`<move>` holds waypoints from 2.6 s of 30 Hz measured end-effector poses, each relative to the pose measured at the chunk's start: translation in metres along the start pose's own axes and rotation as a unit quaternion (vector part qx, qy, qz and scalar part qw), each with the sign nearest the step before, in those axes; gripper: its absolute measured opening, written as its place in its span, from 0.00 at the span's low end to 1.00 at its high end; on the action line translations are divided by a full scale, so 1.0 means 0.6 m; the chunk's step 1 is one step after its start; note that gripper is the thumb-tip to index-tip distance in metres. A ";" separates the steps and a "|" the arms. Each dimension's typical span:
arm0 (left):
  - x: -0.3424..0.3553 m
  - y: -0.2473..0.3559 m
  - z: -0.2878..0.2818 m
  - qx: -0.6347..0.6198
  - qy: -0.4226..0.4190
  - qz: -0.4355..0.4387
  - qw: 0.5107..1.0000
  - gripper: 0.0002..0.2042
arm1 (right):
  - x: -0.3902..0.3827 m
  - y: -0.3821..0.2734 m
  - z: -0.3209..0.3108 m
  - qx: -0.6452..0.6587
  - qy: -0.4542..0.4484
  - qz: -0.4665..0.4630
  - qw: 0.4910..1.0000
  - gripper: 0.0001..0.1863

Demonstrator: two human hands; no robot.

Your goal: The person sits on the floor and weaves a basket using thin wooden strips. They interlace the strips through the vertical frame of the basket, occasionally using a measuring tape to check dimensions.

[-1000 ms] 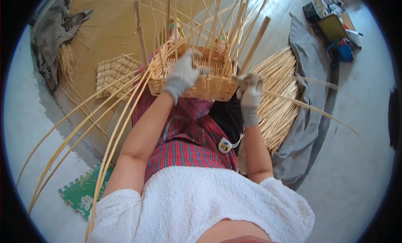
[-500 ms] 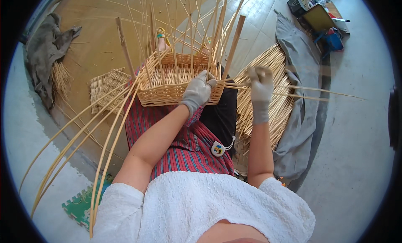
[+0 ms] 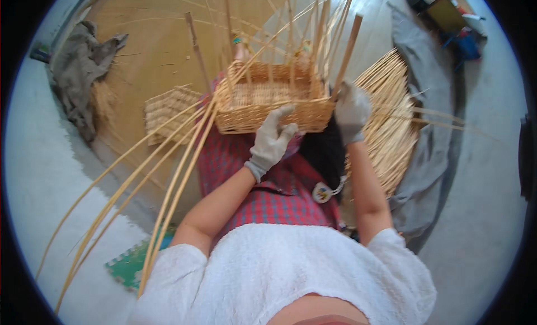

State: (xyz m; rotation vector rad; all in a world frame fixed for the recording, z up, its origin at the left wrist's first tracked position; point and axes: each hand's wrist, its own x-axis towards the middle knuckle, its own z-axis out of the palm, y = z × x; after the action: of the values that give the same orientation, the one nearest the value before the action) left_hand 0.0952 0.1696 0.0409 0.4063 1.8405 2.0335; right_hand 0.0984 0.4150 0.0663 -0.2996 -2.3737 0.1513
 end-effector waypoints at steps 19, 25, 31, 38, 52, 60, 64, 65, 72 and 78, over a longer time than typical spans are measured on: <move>-0.074 0.177 -0.204 0.244 0.104 0.206 0.942 0.28 | -0.150 -0.413 -0.145 0.381 -0.427 -0.412 0.709 0.16; -0.073 0.156 -0.248 -0.037 0.202 0.171 0.963 0.22 | -0.003 -0.134 0.061 0.843 -0.215 0.293 0.396 0.24; -0.084 0.048 -0.194 -0.031 0.279 0.174 0.944 0.23 | -0.002 -0.144 0.019 0.685 -0.233 0.264 0.638 0.13; 0.049 -0.009 -0.237 -0.008 0.107 -0.054 0.993 0.40 | -0.019 -0.120 0.034 0.527 -0.168 0.254 0.793 0.08; 0.054 -0.017 -0.243 -0.029 0.182 -0.054 0.981 0.25 | 0.250 -0.341 0.073 0.454 -0.219 -0.095 0.858 0.12; 0.068 -0.049 -0.248 -0.037 0.216 -0.068 0.973 0.27 | 0.227 -0.430 0.161 0.074 -0.181 -0.036 0.980 0.32; 0.067 -0.034 -0.240 -0.097 0.206 -0.105 0.968 0.30 | 0.114 -0.377 0.175 0.497 0.001 0.046 0.867 0.30; 0.064 -0.039 -0.239 -0.116 0.212 -0.093 0.966 0.30 | 0.079 -0.369 0.161 0.553 0.011 0.078 0.829 0.26; 0.055 -0.022 -0.228 -0.027 0.232 0.027 0.972 0.30 | -0.086 -0.296 0.085 0.690 0.024 0.319 0.650 0.19; -0.056 -0.011 -0.150 0.261 0.155 0.187 0.934 0.14 | -0.089 -0.136 0.031 0.612 -0.101 0.450 0.643 0.11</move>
State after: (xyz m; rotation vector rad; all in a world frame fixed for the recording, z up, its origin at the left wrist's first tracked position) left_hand 0.0857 0.0750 0.0256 0.6485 2.6896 1.8841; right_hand 0.1096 0.3222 0.0333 -0.7359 -1.5259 2.1897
